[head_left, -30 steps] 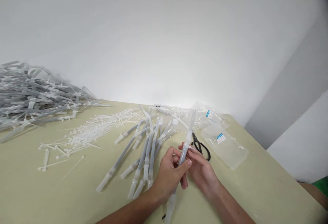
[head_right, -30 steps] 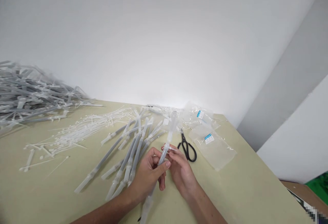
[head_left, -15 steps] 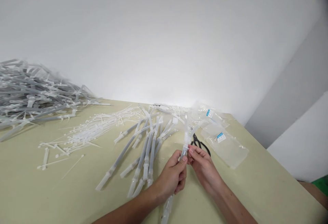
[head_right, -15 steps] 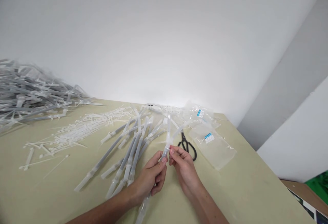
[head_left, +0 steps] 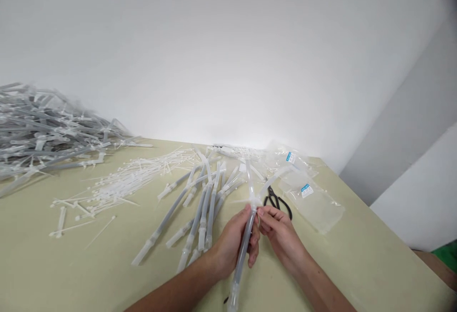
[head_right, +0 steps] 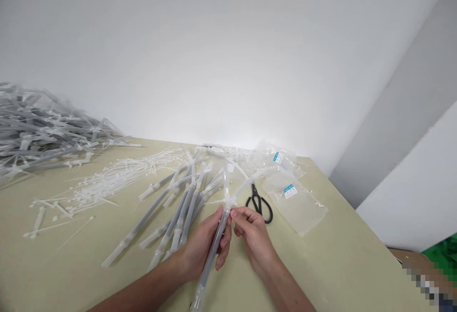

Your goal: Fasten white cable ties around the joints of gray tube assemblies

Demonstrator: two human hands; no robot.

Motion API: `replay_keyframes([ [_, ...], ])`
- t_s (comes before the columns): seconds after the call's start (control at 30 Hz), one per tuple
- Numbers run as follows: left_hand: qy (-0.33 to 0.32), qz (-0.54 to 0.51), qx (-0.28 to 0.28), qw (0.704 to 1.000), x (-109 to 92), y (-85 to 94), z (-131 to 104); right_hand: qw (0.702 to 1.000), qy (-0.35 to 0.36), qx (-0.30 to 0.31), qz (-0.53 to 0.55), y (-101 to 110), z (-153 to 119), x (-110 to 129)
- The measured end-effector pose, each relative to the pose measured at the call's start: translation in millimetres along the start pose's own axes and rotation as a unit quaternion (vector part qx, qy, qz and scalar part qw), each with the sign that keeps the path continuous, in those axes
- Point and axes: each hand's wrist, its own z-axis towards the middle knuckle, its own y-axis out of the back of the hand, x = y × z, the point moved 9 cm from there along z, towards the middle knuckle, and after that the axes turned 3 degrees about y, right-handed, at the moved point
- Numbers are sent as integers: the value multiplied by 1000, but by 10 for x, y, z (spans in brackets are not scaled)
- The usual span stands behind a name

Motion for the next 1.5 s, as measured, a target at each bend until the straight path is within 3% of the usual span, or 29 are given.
replay_keyframes([
  [0.17,83,-84,36,992,105,1,0,998,25,10,-56,-68,-23,16],
  [0.37,95,-104,105,984,111,-68,-10,995,31,-1,-92,-50,-12,-9],
  [0.5,101,-106,109,983,107,-87,-14,995,32,-4,-98,-30,-15,-21],
  [0.83,79,-99,48,991,120,7,3,994,26,-20,-102,11,-16,-82],
  [1.23,39,-70,-40,996,82,180,26,981,82,-39,-174,-28,-52,-24],
  [1.5,-16,-63,-81,995,-39,239,-15,990,45,-51,-123,-18,-73,-36],
])
